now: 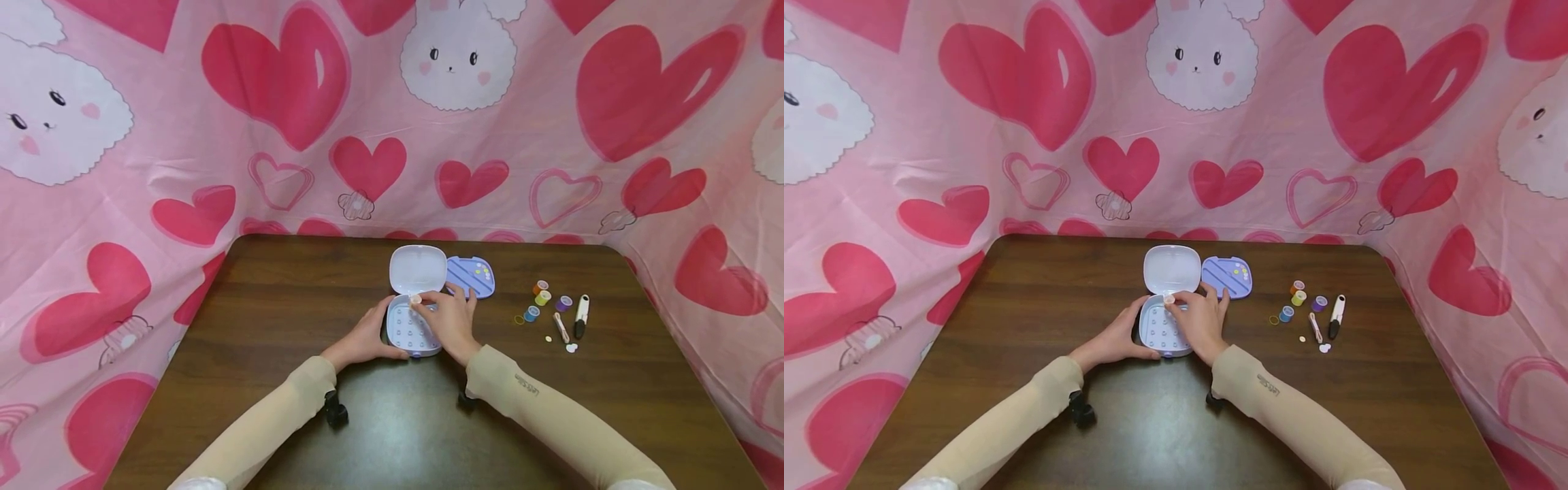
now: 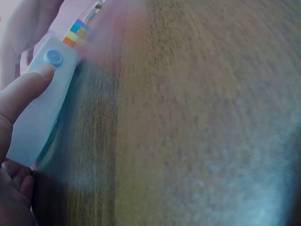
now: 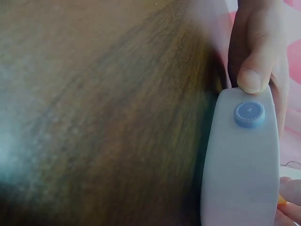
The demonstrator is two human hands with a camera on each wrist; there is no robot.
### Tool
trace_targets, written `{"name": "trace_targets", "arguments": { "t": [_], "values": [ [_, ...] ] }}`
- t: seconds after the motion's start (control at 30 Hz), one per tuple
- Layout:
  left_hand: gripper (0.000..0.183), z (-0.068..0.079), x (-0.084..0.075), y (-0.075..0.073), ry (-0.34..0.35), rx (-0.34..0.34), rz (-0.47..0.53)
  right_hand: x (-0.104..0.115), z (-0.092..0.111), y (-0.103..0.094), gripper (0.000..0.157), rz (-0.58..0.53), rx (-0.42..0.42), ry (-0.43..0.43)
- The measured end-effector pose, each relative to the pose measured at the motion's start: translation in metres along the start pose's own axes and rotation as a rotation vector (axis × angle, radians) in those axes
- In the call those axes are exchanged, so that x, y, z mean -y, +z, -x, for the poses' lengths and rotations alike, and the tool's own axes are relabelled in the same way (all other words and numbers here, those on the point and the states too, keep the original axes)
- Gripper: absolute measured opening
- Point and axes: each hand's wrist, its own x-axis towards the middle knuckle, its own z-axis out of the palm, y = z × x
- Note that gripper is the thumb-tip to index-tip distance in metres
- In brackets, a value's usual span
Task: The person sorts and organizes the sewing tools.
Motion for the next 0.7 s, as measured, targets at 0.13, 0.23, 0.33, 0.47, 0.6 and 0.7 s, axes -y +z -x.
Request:
{"name": "trace_targets", "arguments": {
  "t": [0.13, 0.23, 0.33, 0.47, 0.6, 0.7],
  "values": [
    [0.125, 0.001, -0.001, -0.001, 0.003, -0.002, 0.007, -0.004, 0.003, -0.001, 0.026, 0.005, -0.041, -0.023],
    [0.125, 0.001, -0.001, -0.002, 0.003, 0.0, 0.013, -0.004, 0.006, -0.004, 0.027, -0.014, -0.05, -0.023],
    [0.124, 0.002, -0.001, -0.002, 0.003, 0.002, 0.014, -0.003, 0.007, -0.005, 0.028, -0.039, -0.044, -0.016],
    [0.124, 0.002, -0.001, -0.002, 0.005, 0.006, 0.019, 0.0, 0.006, -0.005, 0.029, -0.062, -0.02, -0.021],
    [0.124, 0.002, -0.001, -0.002, 0.004, 0.001, 0.021, 0.004, 0.003, -0.002, 0.028, -0.036, 0.005, -0.056],
    [0.124, 0.002, -0.001, 0.0, 0.001, -0.001, 0.016, 0.006, 0.001, 0.002, 0.027, 0.006, 0.016, -0.069]
  ]
}}
